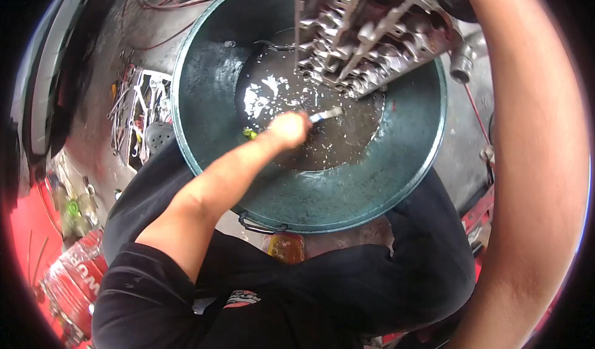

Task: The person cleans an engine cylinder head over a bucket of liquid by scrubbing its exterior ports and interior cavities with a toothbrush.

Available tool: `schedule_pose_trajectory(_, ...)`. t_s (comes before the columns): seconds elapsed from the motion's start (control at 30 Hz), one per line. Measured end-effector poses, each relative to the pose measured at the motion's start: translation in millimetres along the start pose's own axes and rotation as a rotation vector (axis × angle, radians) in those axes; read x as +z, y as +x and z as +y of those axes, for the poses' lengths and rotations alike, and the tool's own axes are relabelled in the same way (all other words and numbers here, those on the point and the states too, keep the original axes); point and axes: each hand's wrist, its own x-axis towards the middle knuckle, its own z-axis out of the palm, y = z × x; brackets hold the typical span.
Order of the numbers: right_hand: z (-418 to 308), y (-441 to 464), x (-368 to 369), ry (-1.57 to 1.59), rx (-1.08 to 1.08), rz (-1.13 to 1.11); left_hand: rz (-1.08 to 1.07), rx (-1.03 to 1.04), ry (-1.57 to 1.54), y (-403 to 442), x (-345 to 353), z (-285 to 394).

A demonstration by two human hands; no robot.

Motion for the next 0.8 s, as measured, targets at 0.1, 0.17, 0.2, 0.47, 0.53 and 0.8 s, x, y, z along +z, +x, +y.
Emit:
schedule_pose_trajectory(0.1,-1.6,-1.3,1.6,0.034,-0.05,0.051,0.337,-0.29,-0.029,9.7,-40.8,-65.1)
schedule_pose_trajectory(0.17,-5.9,-1.8,-2.7,0.038,-0.039,0.024,0.364,-0.586,-0.1,15.3,-53.1,-84.0)
schedule_pose_trajectory(0.2,-9.1,-3.7,-4.4,0.038,-0.01,0.013,0.44,-0.717,-0.148,21.1,-40.3,-94.4)
schedule_pose_trajectory(0.47,-18.2,-9.3,-9.6,0.007,0.031,0.052,0.559,-0.51,-1.132,-28.2,8.0,39.8)
schedule_pose_trajectory(0.53,-22.0,-10.5,-11.9,0.004,0.07,0.036,0.644,-0.41,-1.12,-48.2,-3.3,83.3)
schedule_pose_trajectory(0.8,14.5,29.1,14.0,-0.136,-0.067,-0.025,0.542,-0.182,-0.891,-29.0,-74.0,126.1)
